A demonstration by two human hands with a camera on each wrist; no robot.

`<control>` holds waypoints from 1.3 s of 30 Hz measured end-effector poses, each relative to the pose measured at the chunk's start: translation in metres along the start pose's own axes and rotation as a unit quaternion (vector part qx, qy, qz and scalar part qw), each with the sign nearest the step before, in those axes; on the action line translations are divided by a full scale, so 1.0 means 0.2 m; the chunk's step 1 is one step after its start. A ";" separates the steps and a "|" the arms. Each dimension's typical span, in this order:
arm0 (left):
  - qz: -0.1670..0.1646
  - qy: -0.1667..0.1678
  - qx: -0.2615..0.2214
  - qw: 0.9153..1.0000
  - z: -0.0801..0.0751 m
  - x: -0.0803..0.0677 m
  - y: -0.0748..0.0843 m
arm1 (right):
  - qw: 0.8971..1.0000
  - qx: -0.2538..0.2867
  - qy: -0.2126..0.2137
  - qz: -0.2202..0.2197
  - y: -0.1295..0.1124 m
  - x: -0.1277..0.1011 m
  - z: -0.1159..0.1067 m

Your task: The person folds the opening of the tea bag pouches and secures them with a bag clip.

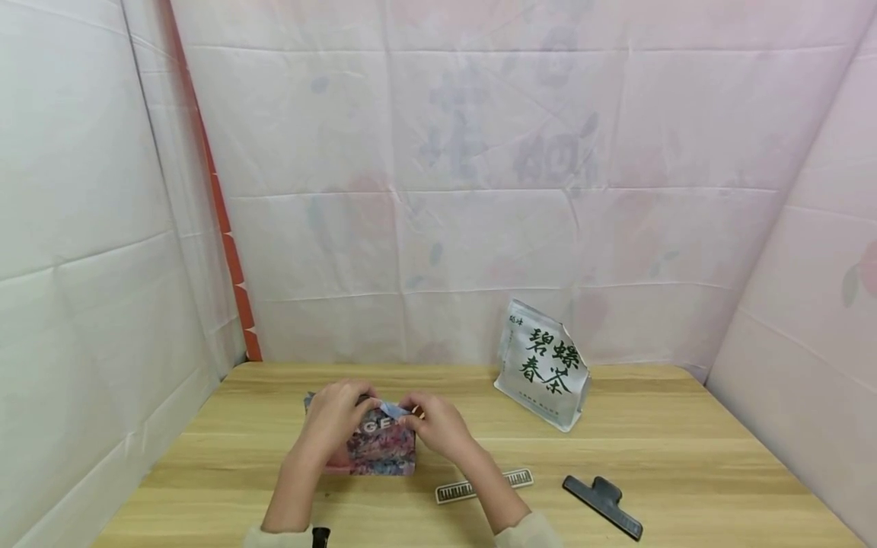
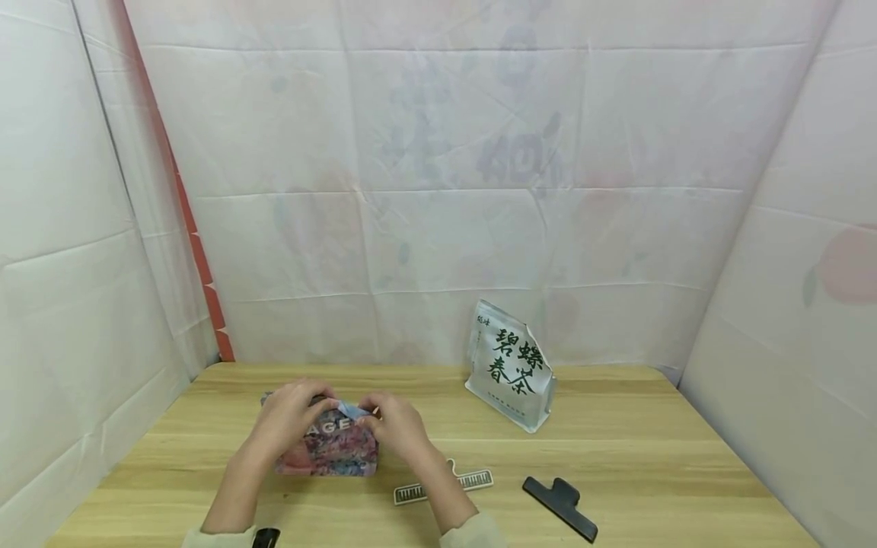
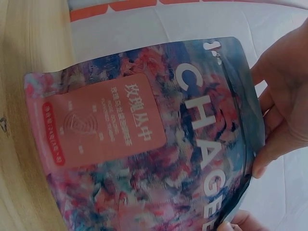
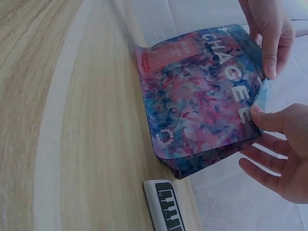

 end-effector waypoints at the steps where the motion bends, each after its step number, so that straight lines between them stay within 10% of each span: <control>1: 0.001 -0.001 -0.003 1.000 0.00 0.00 0.00 | 1.000 -0.001 0.002 0.001 0.00 0.00 0.00; 19: -0.027 -0.076 0.012 0.997 0.04 0.00 0.02 | 0.999 -0.001 0.030 0.012 0.01 -0.01 -0.01; 39: 0.002 -0.032 0.113 0.993 0.09 0.00 0.05 | 1.000 0.002 -0.004 0.027 0.02 -0.01 0.00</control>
Point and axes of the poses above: each hand's wrist, its own x-axis towards the middle knuckle, its own z-axis out of the palm, y = z × x, the point moved 6 cm from there along x, towards the middle knuckle, and after that the axes turned 6 degrees about -z, right-handed, at the moved point
